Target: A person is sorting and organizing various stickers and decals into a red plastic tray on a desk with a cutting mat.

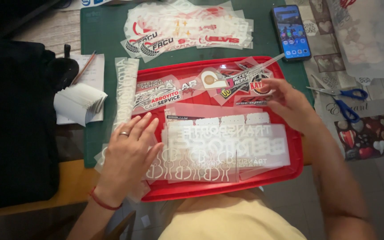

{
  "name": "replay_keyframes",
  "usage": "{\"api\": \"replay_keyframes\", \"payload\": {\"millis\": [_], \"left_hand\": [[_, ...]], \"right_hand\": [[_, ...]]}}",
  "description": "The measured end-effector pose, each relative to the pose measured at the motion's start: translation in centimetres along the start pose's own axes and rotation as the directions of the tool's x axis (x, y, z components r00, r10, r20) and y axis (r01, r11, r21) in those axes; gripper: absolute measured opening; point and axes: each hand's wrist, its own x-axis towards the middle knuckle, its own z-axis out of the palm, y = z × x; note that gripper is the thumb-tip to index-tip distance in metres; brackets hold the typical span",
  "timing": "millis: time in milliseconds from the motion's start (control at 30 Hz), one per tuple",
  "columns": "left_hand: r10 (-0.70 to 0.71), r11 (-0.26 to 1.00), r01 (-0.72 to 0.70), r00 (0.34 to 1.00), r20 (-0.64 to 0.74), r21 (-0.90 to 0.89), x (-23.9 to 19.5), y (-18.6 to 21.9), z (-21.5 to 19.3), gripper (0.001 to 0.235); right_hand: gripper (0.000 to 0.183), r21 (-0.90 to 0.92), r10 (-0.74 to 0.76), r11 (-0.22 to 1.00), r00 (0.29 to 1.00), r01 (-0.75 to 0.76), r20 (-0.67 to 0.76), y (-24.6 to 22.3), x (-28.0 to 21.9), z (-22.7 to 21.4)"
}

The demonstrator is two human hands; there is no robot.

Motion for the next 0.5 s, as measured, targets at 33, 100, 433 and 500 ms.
{"api": "replay_keyframes", "payload": {"millis": [33, 100, 433, 500], "left_hand": [[0.002, 1.0, -0.002, 1.0, -0.004, 0.001, -0.1, 0.2, 0.2, 0.058], [0.042, 0.999, -0.041, 0.998, -0.045, 0.034, 0.5, 0.4, 0.6, 0.062], [0.221, 0.907, -0.275, 0.956, -0.193, -0.32, 15.1, 6.7, 6.2, 0.072], [0.289, 0.778, -0.38, 0.924, -0.251, -0.5, 18.0, 8.5, 6.0, 0.047]], "right_hand": [[0.07, -0.002, -0.002, 1.0, 1.0, 0.002, -0.003, -0.3, 0.5, 0.0], [0.064, 0.486, 0.08, 0.869, 0.996, -0.091, 0.042, -1.0, 1.9, -0.5], [0.067, 0.826, -0.087, 0.554, 0.98, -0.103, 0.181, -3.4, 5.4, 2.2], [0.069, 0.849, -0.172, 0.522, 0.967, -0.075, 0.191, -2.1, 5.5, 2.3]]}}
